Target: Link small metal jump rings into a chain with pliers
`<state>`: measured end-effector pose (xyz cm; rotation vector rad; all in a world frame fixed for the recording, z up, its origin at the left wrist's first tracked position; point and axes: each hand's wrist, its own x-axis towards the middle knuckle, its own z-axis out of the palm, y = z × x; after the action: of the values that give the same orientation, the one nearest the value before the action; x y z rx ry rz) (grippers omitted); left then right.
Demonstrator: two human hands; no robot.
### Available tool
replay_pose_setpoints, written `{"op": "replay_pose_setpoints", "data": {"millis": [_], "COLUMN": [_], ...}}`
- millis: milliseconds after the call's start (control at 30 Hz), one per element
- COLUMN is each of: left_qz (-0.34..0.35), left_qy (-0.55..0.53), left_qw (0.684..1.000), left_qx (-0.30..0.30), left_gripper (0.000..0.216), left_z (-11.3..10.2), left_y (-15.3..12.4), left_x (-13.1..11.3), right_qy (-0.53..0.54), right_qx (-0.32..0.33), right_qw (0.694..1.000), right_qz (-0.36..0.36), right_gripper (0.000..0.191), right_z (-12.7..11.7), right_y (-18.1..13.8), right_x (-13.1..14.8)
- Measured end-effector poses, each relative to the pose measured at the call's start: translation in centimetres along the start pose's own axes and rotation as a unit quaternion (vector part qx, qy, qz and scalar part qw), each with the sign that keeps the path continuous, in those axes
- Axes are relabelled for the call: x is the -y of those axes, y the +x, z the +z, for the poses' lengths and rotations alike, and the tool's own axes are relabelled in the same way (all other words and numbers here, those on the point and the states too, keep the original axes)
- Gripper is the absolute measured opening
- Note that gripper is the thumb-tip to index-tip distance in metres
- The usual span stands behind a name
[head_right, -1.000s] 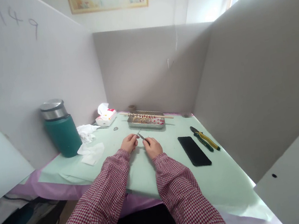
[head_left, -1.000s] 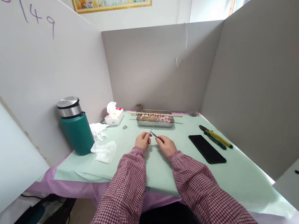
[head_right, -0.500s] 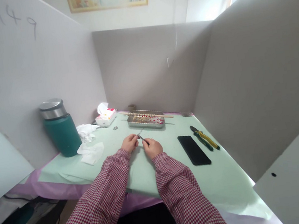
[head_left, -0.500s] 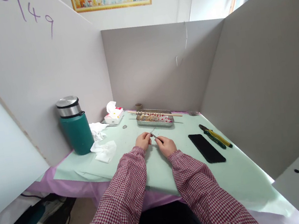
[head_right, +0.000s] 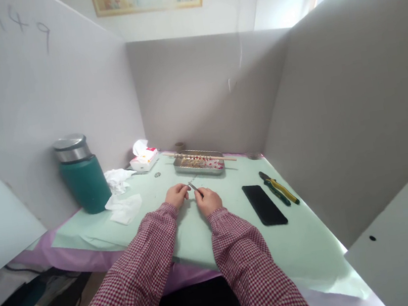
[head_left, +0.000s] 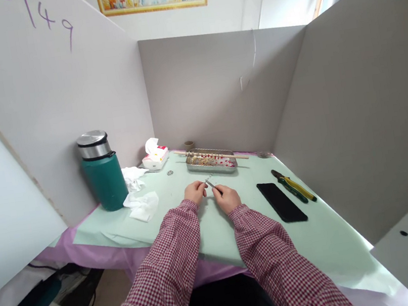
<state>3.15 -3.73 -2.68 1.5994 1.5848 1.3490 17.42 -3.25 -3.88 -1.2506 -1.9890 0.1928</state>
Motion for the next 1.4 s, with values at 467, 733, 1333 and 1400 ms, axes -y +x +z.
{"op": "replay_pose_setpoints", "data": {"millis": [467, 733, 1333, 1400], "left_qz": [-0.095, -0.071, -0.024, -0.036], "left_qy": [-0.198, -0.163, -0.22, -0.213], "left_qw": [0.975, 0.982, 0.969, 0.971], "left_qx": [0.036, 0.058, 0.111, 0.1], "left_gripper": [0.031, 0.027, 0.03, 0.03], "left_z": [0.0, 0.2, -0.1, 0.1], "left_y": [0.0, 0.2, -0.1, -0.1], "left_x": [-0.5, 0.2, -0.4, -0.4], "right_qy": [0.052, 0.04, 0.23, 0.216], "right_qx": [0.014, 0.022, 0.069, 0.053], "right_qw": [0.999, 0.999, 0.969, 0.973], "right_qz": [-0.009, -0.019, 0.063, 0.067], "right_gripper": [0.029, 0.028, 0.036, 0.035], "right_z": [-0.3, -0.4, -1.0, -1.1], "right_y": [0.0, -0.1, 0.1, 0.1], "right_x": [0.1, 0.3, 0.3, 0.7]}}
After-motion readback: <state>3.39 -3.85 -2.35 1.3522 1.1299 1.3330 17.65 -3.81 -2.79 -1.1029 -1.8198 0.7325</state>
